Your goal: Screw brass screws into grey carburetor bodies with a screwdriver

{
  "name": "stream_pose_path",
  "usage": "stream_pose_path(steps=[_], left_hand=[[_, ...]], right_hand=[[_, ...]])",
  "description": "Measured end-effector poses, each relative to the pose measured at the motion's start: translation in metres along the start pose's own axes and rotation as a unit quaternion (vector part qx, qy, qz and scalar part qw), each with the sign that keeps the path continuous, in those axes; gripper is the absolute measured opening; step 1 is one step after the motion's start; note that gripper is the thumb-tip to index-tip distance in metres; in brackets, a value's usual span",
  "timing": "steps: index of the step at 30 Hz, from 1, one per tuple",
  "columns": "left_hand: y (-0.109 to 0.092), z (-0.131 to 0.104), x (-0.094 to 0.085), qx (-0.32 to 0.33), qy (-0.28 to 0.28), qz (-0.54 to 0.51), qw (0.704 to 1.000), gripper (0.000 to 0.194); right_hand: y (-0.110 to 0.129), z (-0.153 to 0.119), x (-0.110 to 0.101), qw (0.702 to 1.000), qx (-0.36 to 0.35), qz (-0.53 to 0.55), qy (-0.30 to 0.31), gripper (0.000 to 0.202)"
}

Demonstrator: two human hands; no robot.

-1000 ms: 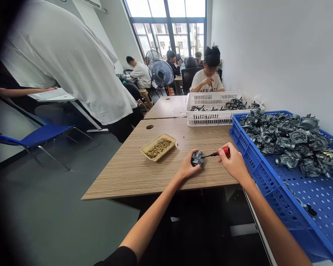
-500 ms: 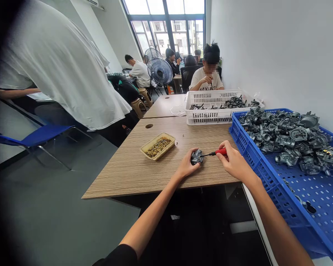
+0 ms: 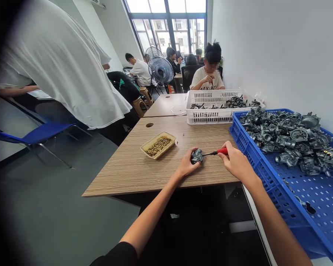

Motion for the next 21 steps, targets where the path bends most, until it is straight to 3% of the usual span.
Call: stream_pose_path(steps=[4,10,16,21], left_hand=[[0.0006,0.0001,0.0001,-0.006,0.000,0.002,1.000,0.068],[-0.0015,0.0005,-0.0011,-0.007,0.000,0.001,1.000,0.068],[-0.0029,0.0010,-0.0026,-0.014,0.005,0.001,1.000,0.068],[-0.0033,0.0008,-0.0029,-0.015,0.003,0.000,1.000,0.067]], right_hand=[[0.0006,-0.0008,-0.0010,0.997,0.050,-0.059,0.004,0.026],[-0.0038,-0.0001,-0.0012,0.996,-0.050,0.063,0.038,0.017],[0.0025,-0.0010,-0.0004,0.997,0.038,-0.067,-0.011,0.026],[0.0019,-0.0022,-0.0027,0.997,-0.050,0.044,0.042,0.018]])
Point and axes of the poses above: each hand's wrist, its own z-axis towards the middle knuckle, its own x-axis out of the palm, y = z × x, the point moved 1 cm from there along z, towards the middle knuckle, and after that the axes turned 5 degrees about z, right-handed, at the moved point
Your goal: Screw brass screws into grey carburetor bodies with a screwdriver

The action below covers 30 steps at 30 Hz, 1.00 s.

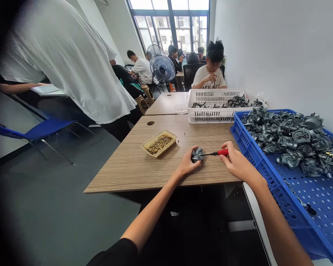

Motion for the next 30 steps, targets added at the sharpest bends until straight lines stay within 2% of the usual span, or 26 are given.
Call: stream_pose_path(steps=[6,11,12,16,18,22,27,30], left_hand=[[-0.0001,0.0003,0.0004,0.001,-0.002,-0.005,1.000,0.067],[0.0005,0.0007,0.0010,-0.002,0.000,-0.002,1.000,0.067],[0.0006,0.0007,0.0011,-0.001,-0.001,-0.001,1.000,0.067],[0.0003,0.0004,0.0014,0.000,-0.004,-0.002,1.000,0.068],[0.0002,0.0005,0.0012,-0.004,-0.002,-0.001,1.000,0.068],[0.0001,0.0010,0.0008,-0.005,0.000,0.002,1.000,0.069],[-0.0005,0.0009,0.0004,0.002,-0.003,0.001,1.000,0.068],[-0.0016,0.0011,-0.0004,0.002,-0.001,-0.002,1.000,0.068]], right_hand=[[0.0031,0.0003,0.0010,0.991,0.084,-0.103,-0.034,0.025],[0.0043,-0.0007,0.0008,1.000,-0.013,0.006,0.004,0.018],[0.0040,-0.0006,0.0009,1.000,-0.010,0.005,0.001,0.017],[0.0040,-0.0001,0.0018,0.994,0.071,-0.080,-0.036,0.024],[0.0048,-0.0002,0.0024,0.995,0.058,-0.067,-0.034,0.024],[0.0059,-0.0003,0.0035,1.000,-0.014,0.013,-0.005,0.018],[0.0074,-0.0005,0.0020,0.992,0.082,-0.090,-0.035,0.024],[0.0082,-0.0009,0.0013,0.999,0.032,-0.030,-0.011,0.020]])
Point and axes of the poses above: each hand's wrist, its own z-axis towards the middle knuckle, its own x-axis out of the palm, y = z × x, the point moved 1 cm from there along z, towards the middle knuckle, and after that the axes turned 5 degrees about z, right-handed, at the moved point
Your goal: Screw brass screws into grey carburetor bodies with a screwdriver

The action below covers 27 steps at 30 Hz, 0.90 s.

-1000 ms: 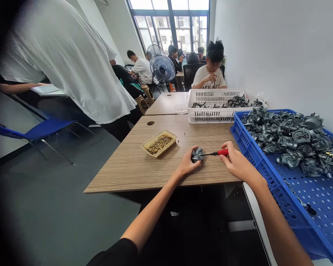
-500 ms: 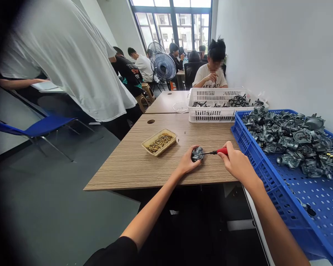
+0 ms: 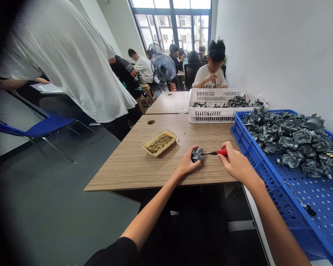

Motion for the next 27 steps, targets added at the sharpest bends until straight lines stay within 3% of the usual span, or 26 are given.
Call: stream_pose_path(steps=[3,8,12,18,23,27], left_hand=[[-0.0010,0.0002,-0.0007,-0.006,0.004,0.000,1.000,0.068],[-0.0011,-0.0002,-0.0002,-0.005,0.000,0.000,1.000,0.068],[0.0001,-0.0008,0.0006,-0.002,-0.005,0.000,1.000,0.067],[0.0021,-0.0009,0.0013,-0.004,-0.006,0.002,1.000,0.067],[0.0022,-0.0011,0.0015,-0.001,-0.008,-0.001,1.000,0.068],[0.0020,-0.0012,0.0016,0.002,-0.011,-0.007,1.000,0.068]], right_hand=[[-0.0005,0.0002,0.0013,0.999,-0.032,0.036,0.000,0.018],[-0.0004,0.0003,0.0033,0.998,0.031,-0.050,-0.033,0.024],[0.0018,-0.0002,0.0025,0.999,-0.034,0.021,0.006,0.019],[0.0060,-0.0028,0.0020,0.990,0.053,-0.126,-0.031,0.022],[0.0057,-0.0038,0.0016,0.999,-0.031,0.001,0.014,0.017],[0.0064,-0.0009,0.0032,0.997,0.032,-0.069,-0.015,0.023]])
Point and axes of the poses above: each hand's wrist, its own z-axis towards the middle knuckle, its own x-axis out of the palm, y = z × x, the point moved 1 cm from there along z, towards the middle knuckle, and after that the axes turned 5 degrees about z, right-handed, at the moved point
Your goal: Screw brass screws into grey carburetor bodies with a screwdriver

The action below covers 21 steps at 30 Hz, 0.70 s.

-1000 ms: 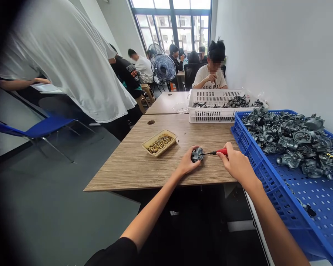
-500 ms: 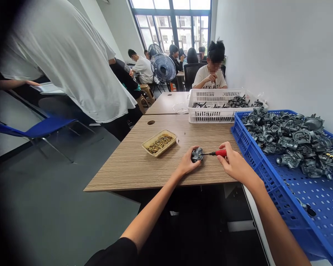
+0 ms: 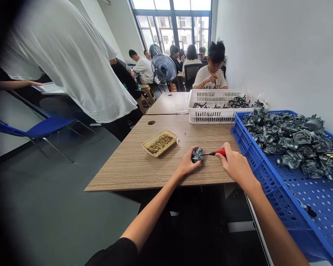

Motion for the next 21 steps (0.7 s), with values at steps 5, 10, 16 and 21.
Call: stream_pose_path(steps=[5,10,16,21], left_hand=[[0.0001,0.0001,-0.0006,-0.005,0.010,0.002,1.000,0.068],[0.0008,0.0000,-0.0006,0.002,0.005,0.000,1.000,0.067],[0.0023,0.0006,0.0004,-0.002,0.007,0.003,1.000,0.067],[0.0034,0.0006,0.0025,0.002,0.002,0.000,1.000,0.068]], right_hand=[[-0.0034,0.0008,-0.0008,0.999,-0.014,0.028,0.007,0.028],[-0.0007,0.0000,-0.0014,0.999,-0.024,0.032,0.015,0.022],[0.0031,-0.0020,-0.0022,1.000,0.010,-0.010,0.007,0.026],[0.0033,-0.0015,-0.0020,1.000,-0.016,0.017,0.001,0.019]])
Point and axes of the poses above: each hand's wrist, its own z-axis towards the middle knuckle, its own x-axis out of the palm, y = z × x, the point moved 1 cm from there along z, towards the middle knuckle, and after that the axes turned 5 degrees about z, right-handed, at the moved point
